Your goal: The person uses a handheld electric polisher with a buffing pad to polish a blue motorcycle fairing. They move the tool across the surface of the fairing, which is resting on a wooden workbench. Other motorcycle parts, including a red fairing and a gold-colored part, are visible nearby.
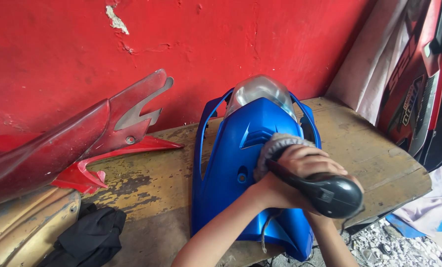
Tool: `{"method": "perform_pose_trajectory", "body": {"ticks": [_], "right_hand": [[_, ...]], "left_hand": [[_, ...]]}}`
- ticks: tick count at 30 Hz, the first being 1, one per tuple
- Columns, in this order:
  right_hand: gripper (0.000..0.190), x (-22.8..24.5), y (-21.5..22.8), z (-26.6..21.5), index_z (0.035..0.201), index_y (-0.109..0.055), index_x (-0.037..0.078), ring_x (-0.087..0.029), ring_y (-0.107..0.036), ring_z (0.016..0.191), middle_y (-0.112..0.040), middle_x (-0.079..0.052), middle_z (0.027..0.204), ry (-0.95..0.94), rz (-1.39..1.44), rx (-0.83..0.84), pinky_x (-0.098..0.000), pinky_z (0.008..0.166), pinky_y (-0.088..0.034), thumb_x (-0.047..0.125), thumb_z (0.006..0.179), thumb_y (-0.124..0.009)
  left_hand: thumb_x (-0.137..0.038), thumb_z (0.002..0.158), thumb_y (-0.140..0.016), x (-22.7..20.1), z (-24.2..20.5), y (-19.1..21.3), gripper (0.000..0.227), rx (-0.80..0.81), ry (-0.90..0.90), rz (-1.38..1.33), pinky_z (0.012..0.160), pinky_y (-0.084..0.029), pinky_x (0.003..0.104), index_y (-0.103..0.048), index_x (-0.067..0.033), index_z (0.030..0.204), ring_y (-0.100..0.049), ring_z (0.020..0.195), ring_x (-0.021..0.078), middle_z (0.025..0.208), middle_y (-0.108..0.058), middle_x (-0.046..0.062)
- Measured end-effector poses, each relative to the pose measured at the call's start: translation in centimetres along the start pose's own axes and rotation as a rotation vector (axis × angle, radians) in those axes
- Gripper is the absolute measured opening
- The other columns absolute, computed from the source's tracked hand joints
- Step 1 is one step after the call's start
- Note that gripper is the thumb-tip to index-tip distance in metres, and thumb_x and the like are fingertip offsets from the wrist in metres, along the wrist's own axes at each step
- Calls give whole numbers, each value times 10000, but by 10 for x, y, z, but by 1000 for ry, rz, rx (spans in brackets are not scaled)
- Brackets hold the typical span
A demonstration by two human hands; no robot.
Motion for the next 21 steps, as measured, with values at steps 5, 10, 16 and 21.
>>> {"method": "perform_pose_trajectory", "body": {"ticks": [5,10,16,21], "right_hand": [[316,-4,-47,21,1170,-545,74,-286,-651,1114,-682,-140,1146,-38,-87,147,-405,994,-462,250,926,-447],[370,65,-194,-17,1339,-496,69,-273,-504,1364,-602,-151,1366,286,-441,30,-396,1191,-303,244,1014,-471],[481,63,-219,-13,1449,-461,41,-287,-505,1382,-528,-165,1413,-185,-2605,-321,-431,1166,-369,205,1012,-580],[485,43,-224,-15,1447,-458,54,-262,-521,1341,-535,-138,1385,-256,-3210,-6,-418,1144,-395,191,1004,-601]], "left_hand": [[-454,866,-745,-9,-12,-11,410,47,3,14,1162,-402,354,-657,-275,1224,-617,1276,149,1274,-690,-105],[-439,859,-730,-7,0,-41,411,59,-13,-50,1160,-404,355,-663,-271,1227,-628,1274,142,1253,-698,-106],[-438,858,-743,7,15,-32,362,45,14,3,1130,-418,348,-684,-279,1177,-639,1255,146,1210,-717,-105],[-431,858,-744,-6,9,-16,395,45,4,39,1144,-399,346,-668,-255,1204,-632,1281,148,1248,-701,-93]]}}
Point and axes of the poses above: each hand's wrist, its own z-axis towards the middle knuckle, its own y-axis out of the back of the hand, x = y × z, the point moved 10 cm from there along z, towards the middle knuckle
